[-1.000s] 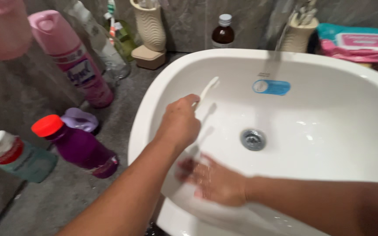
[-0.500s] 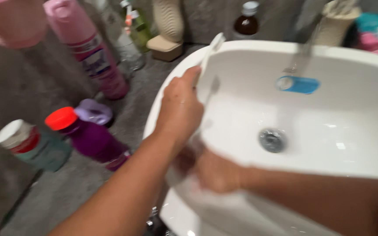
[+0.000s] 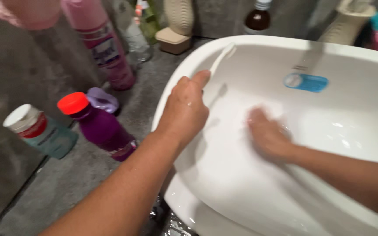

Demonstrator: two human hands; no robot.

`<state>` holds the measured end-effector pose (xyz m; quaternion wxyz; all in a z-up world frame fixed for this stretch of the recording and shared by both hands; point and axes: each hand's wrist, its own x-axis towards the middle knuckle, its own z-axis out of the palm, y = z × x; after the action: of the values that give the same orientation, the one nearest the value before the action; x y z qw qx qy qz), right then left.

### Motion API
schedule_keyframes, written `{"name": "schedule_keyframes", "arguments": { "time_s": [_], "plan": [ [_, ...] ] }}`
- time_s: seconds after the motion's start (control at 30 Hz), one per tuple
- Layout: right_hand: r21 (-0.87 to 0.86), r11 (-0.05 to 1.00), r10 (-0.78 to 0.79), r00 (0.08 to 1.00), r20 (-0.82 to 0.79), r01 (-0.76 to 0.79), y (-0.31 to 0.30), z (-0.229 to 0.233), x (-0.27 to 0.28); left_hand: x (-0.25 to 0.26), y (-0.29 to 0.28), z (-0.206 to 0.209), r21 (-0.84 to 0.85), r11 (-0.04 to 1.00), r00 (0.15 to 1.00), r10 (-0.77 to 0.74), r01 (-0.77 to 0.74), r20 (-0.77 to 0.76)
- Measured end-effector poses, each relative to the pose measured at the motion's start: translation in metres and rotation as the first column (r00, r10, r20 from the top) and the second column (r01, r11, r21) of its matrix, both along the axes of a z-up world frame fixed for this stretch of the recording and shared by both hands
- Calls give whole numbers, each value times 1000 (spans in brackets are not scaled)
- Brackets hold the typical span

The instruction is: The person scrubs the interior of a white bathroom sink using a toothbrush and running water. They repeatedly scrub the basin and drain area, rinse the toothbrush, and wipe the surface with their hand before turning off the tap.

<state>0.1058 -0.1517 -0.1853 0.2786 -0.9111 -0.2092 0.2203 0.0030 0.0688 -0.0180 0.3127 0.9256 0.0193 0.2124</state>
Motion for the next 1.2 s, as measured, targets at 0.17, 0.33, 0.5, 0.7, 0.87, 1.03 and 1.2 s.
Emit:
{"name": "schedule_keyframes", "arguments": {
  "time_s": [0.17, 0.33, 0.5, 0.7, 0.87, 1.03, 1.2],
  "plan": [
    [409, 772, 13, 631, -776, 487, 91, 46, -102, 6, -11, 9, -6, 1000, 999, -25, 25, 24],
    [173, 942, 333, 856, -396, -287, 92, 114, -171, 5, -30, 25, -16, 994, 989, -109, 111, 97],
    [135, 911, 405, 777, -481, -390, -52, 158, -183, -5, -53, 39, -68, 988, 985, -145, 139, -98],
    [-219, 845, 235, 706, -668, -488, -178, 160, -160, -2, -88, 57, -136, 981, 921, -177, 138, -346],
    [-847, 347, 926, 291, 240, -403, -242, 117, -112, 20, -85, 43, -129, 981, 903, -185, 145, -388],
    [-742, 616, 744, -115, 659, -265, -269, 90, -62, 48, -84, 16, -96, 981, 895, -192, 167, -402],
    [-948, 212, 460, 880, -117, -237, -248, 93, -26, 59, -84, -1, -37, 979, 909, -202, 203, -364]
  ]
}}
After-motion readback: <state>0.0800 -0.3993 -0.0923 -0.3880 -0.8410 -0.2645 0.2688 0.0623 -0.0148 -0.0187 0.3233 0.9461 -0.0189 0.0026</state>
